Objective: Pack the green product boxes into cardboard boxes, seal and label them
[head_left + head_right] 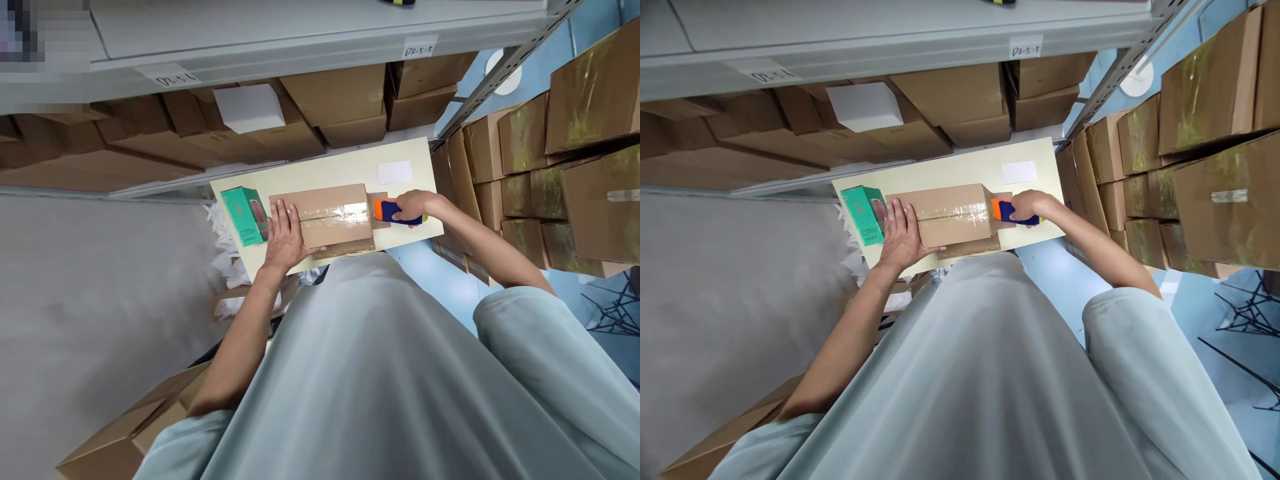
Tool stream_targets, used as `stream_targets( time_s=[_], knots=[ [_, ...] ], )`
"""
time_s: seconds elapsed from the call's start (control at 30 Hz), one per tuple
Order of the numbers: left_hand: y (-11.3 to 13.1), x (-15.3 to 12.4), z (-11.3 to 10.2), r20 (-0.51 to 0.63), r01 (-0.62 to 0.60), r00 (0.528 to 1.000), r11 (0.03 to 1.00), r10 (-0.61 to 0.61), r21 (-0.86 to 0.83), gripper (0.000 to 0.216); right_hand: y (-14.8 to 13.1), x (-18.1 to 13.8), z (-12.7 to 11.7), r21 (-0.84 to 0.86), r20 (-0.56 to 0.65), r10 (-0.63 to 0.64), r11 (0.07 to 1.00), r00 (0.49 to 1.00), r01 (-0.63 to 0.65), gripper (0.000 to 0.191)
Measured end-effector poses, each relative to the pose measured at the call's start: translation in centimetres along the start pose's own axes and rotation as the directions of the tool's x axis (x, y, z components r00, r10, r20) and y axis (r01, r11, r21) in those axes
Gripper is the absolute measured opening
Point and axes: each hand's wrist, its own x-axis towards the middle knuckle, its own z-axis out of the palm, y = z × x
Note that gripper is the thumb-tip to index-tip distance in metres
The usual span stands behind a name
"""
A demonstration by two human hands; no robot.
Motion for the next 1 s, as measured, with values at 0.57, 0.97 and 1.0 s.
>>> stream_targets(
  time_s=[0.57,0.97,1.0],
  knots=[
    [4.4,1.0,-4.1,-0.045,-0.16,0.986,0.986,0.158,-0.043,0.147,-5.4,-4.2,4.4,0.236,-0.652,0.201,0.97,0.731,-0.057,0.051],
    [12.5,8.6,-20.0,-0.379,-0.338,0.888,0.929,0.261,-0.152,0.135,-20.0,-7.7,-16.0,-0.331,-0.873,-0.348,0.937,0.343,0.111,0.048],
    [12.1,9.4,-20.9,-0.37,-0.3,0.903,0.936,0.218,-0.182,0.136,-21.0,-7.4,-17.1,-0.332,-0.869,-0.344,0.938,0.357,0.097,0.048]
  ],
)
